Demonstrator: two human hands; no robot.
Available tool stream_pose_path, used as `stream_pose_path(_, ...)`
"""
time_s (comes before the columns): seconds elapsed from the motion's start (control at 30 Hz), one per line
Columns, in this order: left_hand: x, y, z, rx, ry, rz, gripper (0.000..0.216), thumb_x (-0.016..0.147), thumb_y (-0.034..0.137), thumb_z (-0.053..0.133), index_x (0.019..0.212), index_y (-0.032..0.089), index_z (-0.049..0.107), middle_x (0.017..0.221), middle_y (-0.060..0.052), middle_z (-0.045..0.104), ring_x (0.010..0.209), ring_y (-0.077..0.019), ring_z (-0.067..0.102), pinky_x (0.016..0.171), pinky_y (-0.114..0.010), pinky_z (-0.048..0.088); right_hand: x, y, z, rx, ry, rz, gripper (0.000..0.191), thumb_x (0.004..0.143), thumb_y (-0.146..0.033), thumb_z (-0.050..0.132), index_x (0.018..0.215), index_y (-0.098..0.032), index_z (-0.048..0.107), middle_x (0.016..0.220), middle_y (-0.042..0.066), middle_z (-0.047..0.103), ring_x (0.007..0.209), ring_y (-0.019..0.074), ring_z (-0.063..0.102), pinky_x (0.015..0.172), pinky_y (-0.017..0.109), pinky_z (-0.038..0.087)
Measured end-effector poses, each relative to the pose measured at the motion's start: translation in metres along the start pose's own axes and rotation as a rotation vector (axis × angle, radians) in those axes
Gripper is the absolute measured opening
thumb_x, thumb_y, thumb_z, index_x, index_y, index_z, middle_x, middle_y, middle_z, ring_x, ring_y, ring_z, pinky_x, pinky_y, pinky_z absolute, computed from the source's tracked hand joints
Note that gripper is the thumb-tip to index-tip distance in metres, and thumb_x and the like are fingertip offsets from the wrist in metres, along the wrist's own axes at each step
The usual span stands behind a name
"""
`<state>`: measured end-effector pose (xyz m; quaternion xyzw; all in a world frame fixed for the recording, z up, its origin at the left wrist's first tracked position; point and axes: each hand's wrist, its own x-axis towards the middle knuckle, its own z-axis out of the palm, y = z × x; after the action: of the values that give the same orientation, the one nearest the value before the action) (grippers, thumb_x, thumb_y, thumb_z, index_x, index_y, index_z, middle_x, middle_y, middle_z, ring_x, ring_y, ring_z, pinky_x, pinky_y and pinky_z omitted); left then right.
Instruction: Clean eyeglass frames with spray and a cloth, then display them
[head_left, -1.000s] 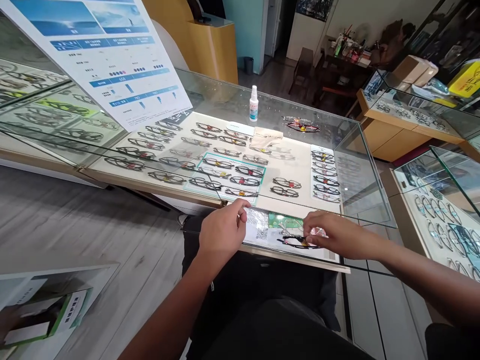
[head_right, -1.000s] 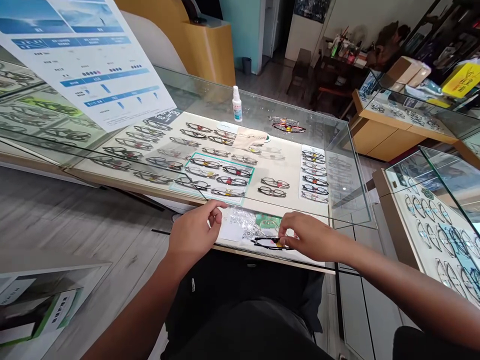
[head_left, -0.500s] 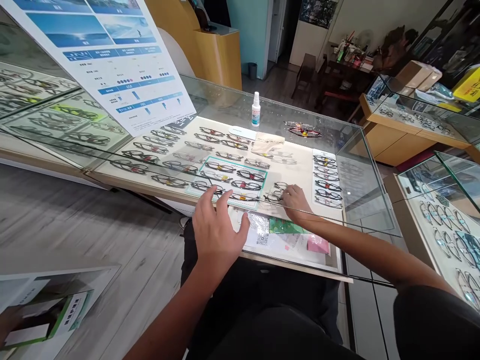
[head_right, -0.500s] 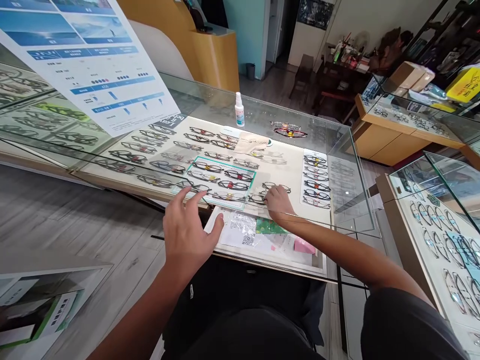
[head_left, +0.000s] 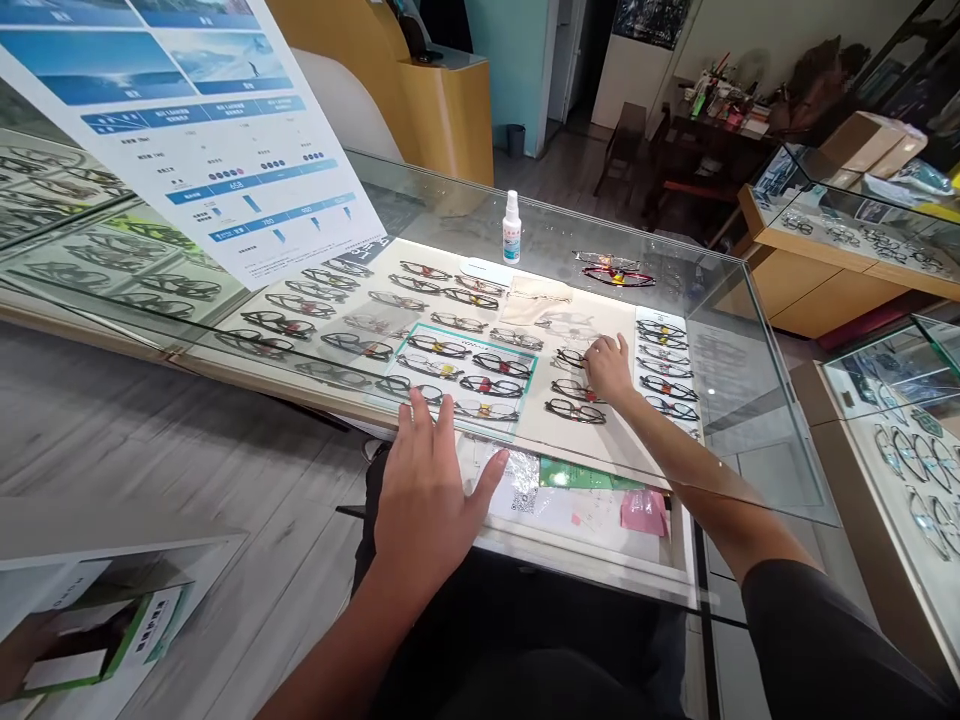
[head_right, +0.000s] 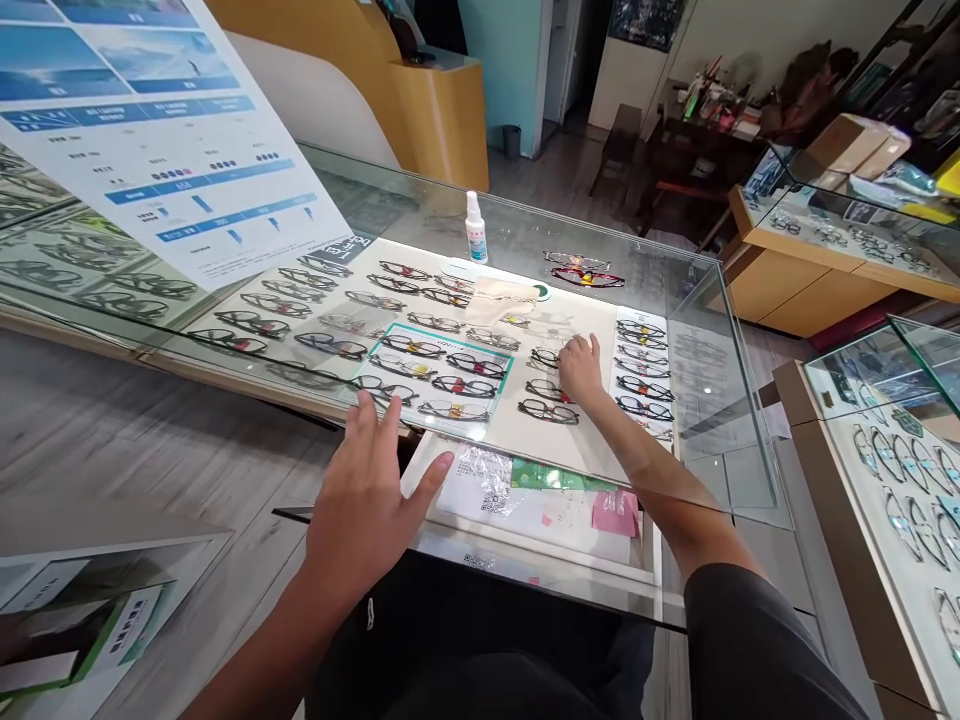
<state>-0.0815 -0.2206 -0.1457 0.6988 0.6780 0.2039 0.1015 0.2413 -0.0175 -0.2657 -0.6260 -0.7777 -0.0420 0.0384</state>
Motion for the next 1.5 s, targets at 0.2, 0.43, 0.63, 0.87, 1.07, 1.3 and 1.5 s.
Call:
stream_pose_path(0.2, 0.014, 0.005, -0.002, 0.040, -0.038, -0.055, 0.091, 0.106, 0.069, 0.047, 0.175, 0.012, 0.032, 0.185, -0.027, 0.016, 0.172, -0.0477, 0.020, 0.134, -0.066, 0.033, 0.018, 0.009, 0.012, -0.030, -0.066, -0.050, 0.034, 0.100, -0.019, 0.053, 0.114, -0.018, 0.083, 0.125, 0.022, 0.072, 0.132, 0.0390, 0.055, 0.135, 0.067, 0.016)
stream_pose_path(0.43, 0.024, 0.012, -0.003, 0.062, -0.060, -0.099, 0.090, 0.105, 0.067, 0.050, 0.174, 0.012, 0.033, 0.185, -0.028, 0.015, 0.171, -0.0507, 0.021, 0.133, -0.070, 0.032, 0.024, 0.012, 0.019, -0.052, -0.129, -0.033, 0.032, 0.098, -0.020, 0.056, 0.110, -0.017, 0.086, 0.123, 0.024, 0.073, 0.127, 0.0415, 0.058, 0.133, 0.071, 0.014)
stream_pose_path(0.63, 0.023, 0.011, -0.003, 0.044, -0.052, -0.104, 0.086, 0.105, 0.065, 0.053, 0.173, 0.016, 0.033, 0.186, -0.025, 0.012, 0.172, -0.0493, 0.019, 0.133, -0.071, 0.031, 0.022, 0.015, 0.021, -0.067, -0.166, -0.012, 0.033, 0.101, -0.023, 0.054, 0.106, -0.018, 0.086, 0.127, 0.023, 0.073, 0.129, 0.0406, 0.057, 0.133, 0.070, 0.014)
stream_pose_path(0.87, 0.023, 0.011, -0.004, 0.034, -0.056, -0.108, 0.088, 0.105, 0.068, 0.051, 0.172, 0.013, 0.038, 0.186, -0.026, 0.011, 0.172, -0.0502, 0.018, 0.132, -0.073, 0.031, 0.025, 0.023, 0.022, -0.081, -0.192, 0.039, 0.029, 0.101, -0.025, 0.057, 0.102, -0.020, 0.086, 0.128, 0.020, 0.072, 0.131, 0.0397, 0.056, 0.134, 0.070, 0.012)
stream_pose_path(1.07, 0.023, 0.013, -0.004, 0.033, -0.050, -0.101, 0.085, 0.105, 0.067, 0.051, 0.170, 0.013, 0.043, 0.186, -0.026, 0.011, 0.171, -0.0506, 0.019, 0.131, -0.073, 0.032, 0.025, 0.025, 0.027, -0.062, -0.175, 0.071, 0.027, 0.102, -0.026, 0.056, 0.109, -0.020, 0.081, 0.129, 0.018, 0.072, 0.133, 0.0396, 0.055, 0.134, 0.069, 0.010)
stream_pose_path(1.3, 0.021, 0.010, -0.002, 0.032, -0.038, -0.090, 0.083, 0.105, 0.066, 0.052, 0.169, 0.014, 0.043, 0.187, -0.025, 0.010, 0.171, -0.0500, 0.019, 0.132, -0.072, 0.032, 0.027, 0.028, 0.022, 0.031, -0.100, 0.133, 0.030, 0.094, -0.030, 0.063, 0.122, -0.017, 0.064, 0.124, 0.019, 0.072, 0.130, 0.0395, 0.055, 0.134, 0.070, 0.009)
stream_pose_path(1.5, 0.021, 0.009, 0.000, 0.035, -0.026, -0.080, 0.082, 0.105, 0.067, 0.050, 0.169, 0.016, 0.042, 0.187, -0.024, 0.011, 0.172, -0.0492, 0.019, 0.132, -0.072, 0.032, 0.038, 0.029, 0.017, 0.136, -0.053, 0.151, 0.035, 0.095, -0.037, 0.057, 0.124, -0.018, 0.055, 0.126, 0.019, 0.068, 0.129, 0.0377, 0.055, 0.134, 0.064, 0.016)
